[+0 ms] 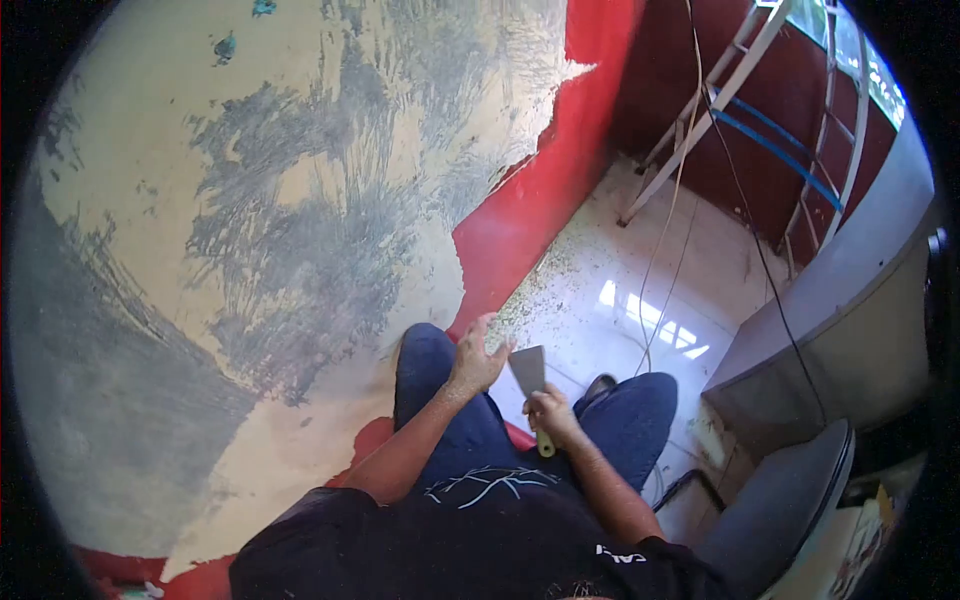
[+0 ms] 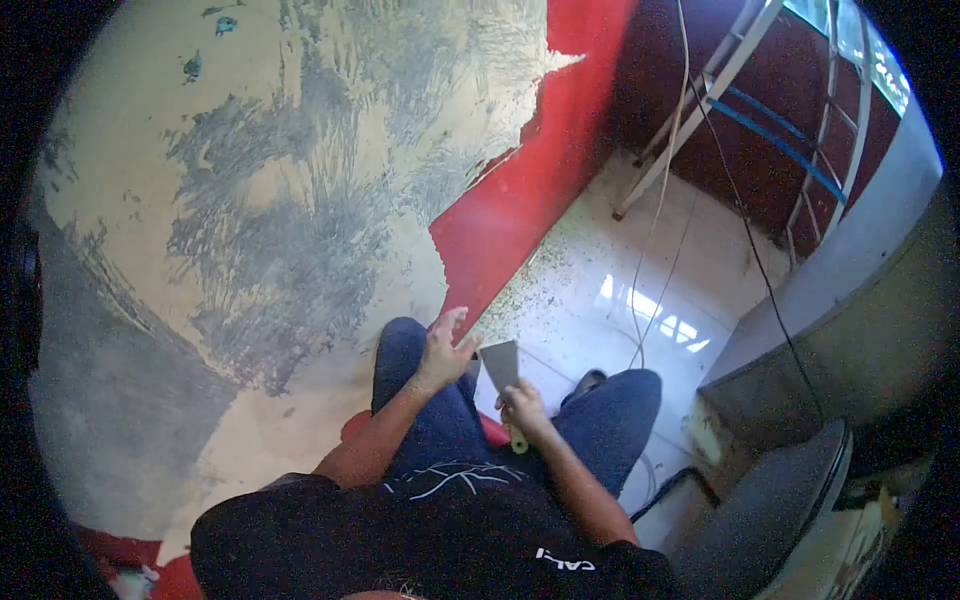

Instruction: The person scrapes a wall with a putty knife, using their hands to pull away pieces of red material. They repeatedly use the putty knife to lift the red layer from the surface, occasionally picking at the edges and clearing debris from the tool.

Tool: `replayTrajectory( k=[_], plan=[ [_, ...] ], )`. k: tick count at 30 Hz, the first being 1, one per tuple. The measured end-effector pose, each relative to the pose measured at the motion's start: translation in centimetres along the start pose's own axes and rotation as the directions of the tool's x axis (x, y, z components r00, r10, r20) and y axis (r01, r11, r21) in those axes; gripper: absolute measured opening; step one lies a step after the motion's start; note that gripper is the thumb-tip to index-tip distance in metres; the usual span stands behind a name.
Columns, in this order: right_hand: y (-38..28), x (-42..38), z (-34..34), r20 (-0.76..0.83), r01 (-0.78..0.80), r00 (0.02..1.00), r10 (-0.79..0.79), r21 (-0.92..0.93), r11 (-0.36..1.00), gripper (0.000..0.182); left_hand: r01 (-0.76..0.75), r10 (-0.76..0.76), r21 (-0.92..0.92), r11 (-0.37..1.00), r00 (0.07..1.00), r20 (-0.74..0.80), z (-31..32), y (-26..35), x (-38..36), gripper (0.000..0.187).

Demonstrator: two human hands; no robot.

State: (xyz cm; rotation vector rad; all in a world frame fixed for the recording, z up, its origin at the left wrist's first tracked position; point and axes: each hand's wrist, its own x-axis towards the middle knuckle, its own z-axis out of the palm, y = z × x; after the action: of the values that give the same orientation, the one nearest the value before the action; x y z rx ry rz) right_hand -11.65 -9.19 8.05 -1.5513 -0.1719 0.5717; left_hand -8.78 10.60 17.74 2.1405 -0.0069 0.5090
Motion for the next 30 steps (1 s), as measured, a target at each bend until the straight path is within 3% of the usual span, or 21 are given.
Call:
replayTrajectory(
  k=[2,3,6,7,10,11,14,16,18,19,23,28,29,30],
  plan=[
    [-2.4,0.6,1.4,-0.036,-0.093,0.995,0.093,0.008,0.996,0.015,-0.116,0.116,0.182,0.976,0.993,0.011,1.7,-1.0,-0.7,0.045],
    [-2.3,1.5,1.7,-0.011,-0.023,1.0,0.022,-0.123,0.992,0.016,-0.135,0.137,0.149,0.98,0.991,0.0,2.6,-1.7,-0.8,0.033],
    [-2.4,3.0,2.1,0.038,0.209,0.977,-0.21,-0.38,0.901,0.021,0.041,-0.042,0.034,0.999,0.998,0.038,3.0,-1.8,-0.6,0.024],
    [-2.9,2.9,2.0,0.033,0.265,0.961,-0.274,-0.386,0.883,0.022,0.053,-0.053,0.001,0.999,0.998,-0.041,2.7,-0.5,-0.3,0.018],
    [-3.3,3.1,1.3,0.09,0.284,0.958,-0.274,-0.46,0.841,0.018,0.218,-0.233,-0.128,0.967,0.966,-0.109,2.3,-0.4,0.5,0.019],
    [-3.1,3.5,1.1,0.088,0.297,0.953,-0.291,-0.471,0.831,0.018,0.215,-0.23,-0.12,0.969,0.965,-0.125,2.6,-1.6,0.8,0.026],
    [-2.6,4.4,0.4,0.062,0.303,0.947,-0.317,-0.51,0.805,0.016,0.413,-0.414,0.021,0.91,0.908,0.064,3.1,-3.7,1.9,0.033],
    [-2.3,4.9,0.1,0.029,0.276,0.951,-0.309,-0.535,0.799,0.015,0.476,-0.467,-0.019,0.879,0.869,0.162,3.9,-4.7,2.8,0.041],
    [-1.8,5.4,-0.1,-0.007,0.223,0.965,-0.263,-0.509,0.831,0.014,0.52,-0.512,0.028,0.854,0.828,0.228,4.9,-4.7,3.4,0.043],
    [-1.8,5.4,-0.2,-0.026,0.199,0.969,-0.245,-0.499,0.843,0.013,0.536,-0.526,0.03,0.844,0.814,0.247,5.4,-4.3,3.7,0.032],
    [-2.4,5.0,-0.6,-0.108,0.103,0.979,-0.172,-0.463,0.88,0.014,0.503,-0.489,0.004,0.864,0.839,0.24,7.7,-6.1,4.1,0.029],
    [-0.3,5.9,-0.6,-0.142,0.119,0.969,-0.201,-0.442,0.889,0.02,0.448,-0.436,-0.026,0.894,0.88,0.191,7.1,-4.2,4.1,0.028],
    [-0.7,5.8,-0.5,-0.152,0.045,0.985,-0.077,-0.205,0.978,0.025,0.401,-0.373,-0.149,0.904,0.91,0.182,6.8,-4.5,4.1,0.026],
    [0.1,6.4,-0.6,-0.118,0.019,0.993,-0.008,0.097,0.995,0.029,0.357,-0.309,-0.389,0.849,0.934,0.182,7.4,-6.3,4.0,0.026]
  ],
)
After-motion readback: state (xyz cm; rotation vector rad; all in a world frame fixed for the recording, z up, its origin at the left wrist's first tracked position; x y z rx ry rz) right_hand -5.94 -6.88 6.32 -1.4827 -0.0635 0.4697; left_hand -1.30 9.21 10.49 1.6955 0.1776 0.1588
